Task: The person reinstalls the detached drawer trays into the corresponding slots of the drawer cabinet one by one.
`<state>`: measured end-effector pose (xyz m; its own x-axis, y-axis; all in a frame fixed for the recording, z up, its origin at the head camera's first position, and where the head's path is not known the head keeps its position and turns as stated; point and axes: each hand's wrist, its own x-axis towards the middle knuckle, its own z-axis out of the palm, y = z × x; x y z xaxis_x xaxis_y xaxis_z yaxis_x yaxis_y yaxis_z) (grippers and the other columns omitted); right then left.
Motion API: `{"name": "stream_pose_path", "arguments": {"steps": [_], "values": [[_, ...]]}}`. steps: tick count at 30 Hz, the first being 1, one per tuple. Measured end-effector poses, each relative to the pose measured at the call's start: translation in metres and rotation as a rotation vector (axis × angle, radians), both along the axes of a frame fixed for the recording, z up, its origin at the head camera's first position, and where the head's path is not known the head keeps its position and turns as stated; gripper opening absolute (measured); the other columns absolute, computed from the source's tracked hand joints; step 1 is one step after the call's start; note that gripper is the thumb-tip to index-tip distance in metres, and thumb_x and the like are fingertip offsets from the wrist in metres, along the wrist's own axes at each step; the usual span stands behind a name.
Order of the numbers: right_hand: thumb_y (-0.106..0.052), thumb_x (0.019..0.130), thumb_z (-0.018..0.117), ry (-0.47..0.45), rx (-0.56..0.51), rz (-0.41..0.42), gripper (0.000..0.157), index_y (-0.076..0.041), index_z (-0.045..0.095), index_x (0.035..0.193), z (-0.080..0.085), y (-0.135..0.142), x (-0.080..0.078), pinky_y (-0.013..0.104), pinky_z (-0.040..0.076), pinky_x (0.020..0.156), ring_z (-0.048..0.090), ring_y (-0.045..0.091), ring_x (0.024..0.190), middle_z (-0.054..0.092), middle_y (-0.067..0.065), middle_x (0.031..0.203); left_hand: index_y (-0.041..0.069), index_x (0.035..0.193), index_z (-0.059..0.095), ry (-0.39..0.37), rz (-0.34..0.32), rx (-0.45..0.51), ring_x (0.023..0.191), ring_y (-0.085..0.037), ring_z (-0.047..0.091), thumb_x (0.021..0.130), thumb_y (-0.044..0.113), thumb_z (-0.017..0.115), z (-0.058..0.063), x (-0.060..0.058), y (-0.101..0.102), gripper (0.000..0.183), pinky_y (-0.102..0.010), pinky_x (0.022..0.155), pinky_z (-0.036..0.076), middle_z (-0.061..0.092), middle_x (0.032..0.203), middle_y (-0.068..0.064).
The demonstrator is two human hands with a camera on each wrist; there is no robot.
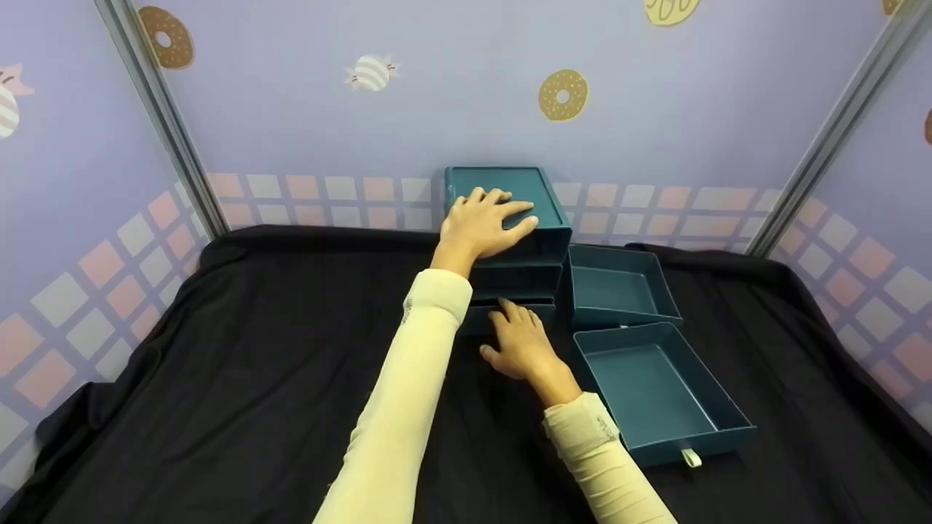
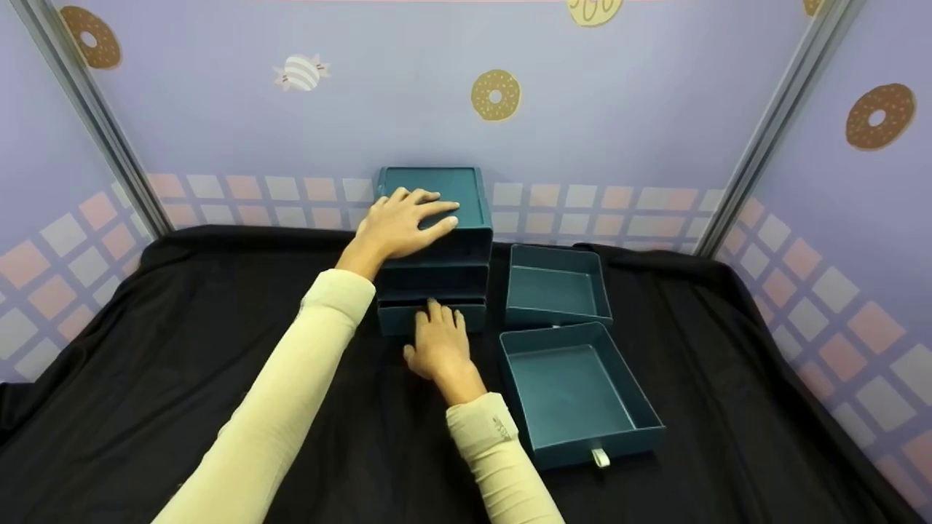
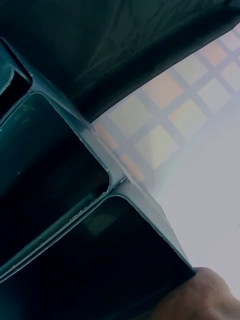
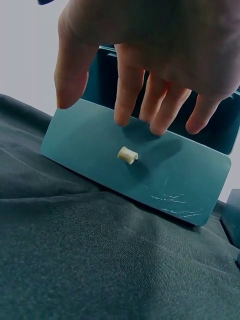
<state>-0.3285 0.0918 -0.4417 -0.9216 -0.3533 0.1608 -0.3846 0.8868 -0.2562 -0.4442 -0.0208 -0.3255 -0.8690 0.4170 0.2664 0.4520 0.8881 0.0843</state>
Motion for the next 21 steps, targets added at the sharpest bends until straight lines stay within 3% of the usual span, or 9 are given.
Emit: {"name": "stream_pose_path", "arguments": {"steps": [10, 21], "values": [[-0.035, 0.091, 0.066, -0.062, 0.098, 0.03, 0.061, -0.01, 0.048, 0.143, -0.006, -0.007, 0.006, 0.056, 0.024, 0.116, 0.033, 0.04, 0.137, 0.035, 0.021, 0.148, 0.052, 0.146, 0.036, -0.01, -0.009, -0.004, 0.139, -0.025, 0.031, 0.091, 0.077, 0.022, -0.003, 0.0, 0.001, 0.062, -0.052, 0.114, 0.026, 0.035, 0.154, 0.009], [-0.037, 0.092, 0.065, -0.121, 0.141, 0.043, 0.064, -0.013, 0.044, 0.147, -0.004, -0.013, -0.004, 0.056, 0.023, 0.116, 0.024, 0.039, 0.144, 0.028, 0.018, 0.155, 0.052, 0.145, 0.036, -0.019, -0.01, 0.012, 0.14, -0.025, 0.03, 0.09, 0.079, 0.023, 0.001, 0.001, 0.0, 0.063, -0.052, 0.115, 0.025, 0.034, 0.154, 0.009]]}}
